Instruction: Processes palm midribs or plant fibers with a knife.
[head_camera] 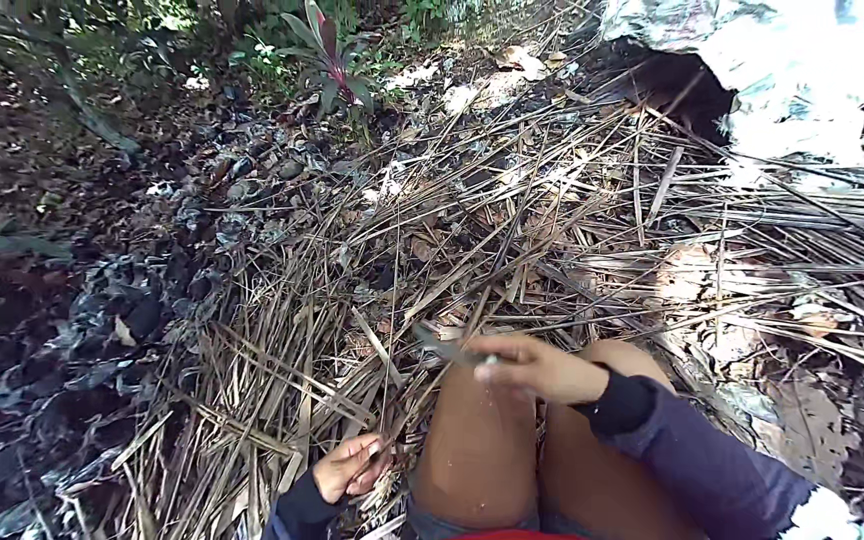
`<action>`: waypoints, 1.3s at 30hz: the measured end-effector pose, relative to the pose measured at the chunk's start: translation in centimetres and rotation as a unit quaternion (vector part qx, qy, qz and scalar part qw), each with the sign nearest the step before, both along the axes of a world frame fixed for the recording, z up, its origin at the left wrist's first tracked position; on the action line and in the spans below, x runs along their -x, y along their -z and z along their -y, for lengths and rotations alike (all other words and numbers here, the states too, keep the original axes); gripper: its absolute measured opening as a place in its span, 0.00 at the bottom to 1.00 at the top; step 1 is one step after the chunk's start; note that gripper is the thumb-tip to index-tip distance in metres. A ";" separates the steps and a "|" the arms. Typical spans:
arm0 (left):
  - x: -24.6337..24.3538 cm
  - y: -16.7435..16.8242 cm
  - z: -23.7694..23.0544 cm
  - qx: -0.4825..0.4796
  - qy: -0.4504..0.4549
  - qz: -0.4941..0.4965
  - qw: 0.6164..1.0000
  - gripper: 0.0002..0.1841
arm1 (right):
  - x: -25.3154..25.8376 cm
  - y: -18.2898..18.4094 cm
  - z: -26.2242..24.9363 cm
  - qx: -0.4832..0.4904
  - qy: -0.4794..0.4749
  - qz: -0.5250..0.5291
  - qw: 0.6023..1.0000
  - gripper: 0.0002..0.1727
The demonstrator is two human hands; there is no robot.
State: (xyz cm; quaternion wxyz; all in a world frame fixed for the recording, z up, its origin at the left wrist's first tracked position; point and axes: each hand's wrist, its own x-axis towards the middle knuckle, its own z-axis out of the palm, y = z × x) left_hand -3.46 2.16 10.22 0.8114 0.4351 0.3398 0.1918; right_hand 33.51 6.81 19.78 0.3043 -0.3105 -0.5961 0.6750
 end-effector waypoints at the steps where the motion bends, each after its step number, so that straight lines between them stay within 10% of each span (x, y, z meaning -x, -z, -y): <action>1: 1.1 0.6 0.3 0.003 -0.004 -0.006 1.000 0.11 | -1.4 -0.3 -0.5 -0.005 0.060 -0.020 0.998 0.21; 8: -0.4 0.1 0.8 -0.183 -0.080 -0.078 0.977 0.17 | -4.2 0.5 -2.3 -0.033 0.170 -0.095 0.980 0.19; 15: -11.9 -5.1 -2.2 -0.516 -0.190 -0.153 0.821 0.19 | -1.1 0.8 -0.3 -0.055 0.083 -0.058 0.993 0.19; 21: -12.7 -6.2 -1.5 -0.384 -0.174 -0.049 0.906 0.13 | 0.0 0.8 0.9 -0.094 -0.009 -0.040 0.995 0.23; 26: -9.9 -5.2 0.5 -0.310 -0.145 -0.040 0.939 0.11 | -4.6 0.1 -2.2 -0.084 0.200 -0.123 0.969 0.18; 34: -11.0 -6.5 0.5 -0.348 -0.207 -0.080 0.911 0.10 | 1.6 0.6 1.2 -0.029 -0.053 -0.013 0.998 0.24; 39: -7.9 -4.6 1.6 -0.408 -0.207 -0.121 0.881 0.13 | -2.1 -0.2 -1.1 -0.019 0.112 -0.092 0.989 0.19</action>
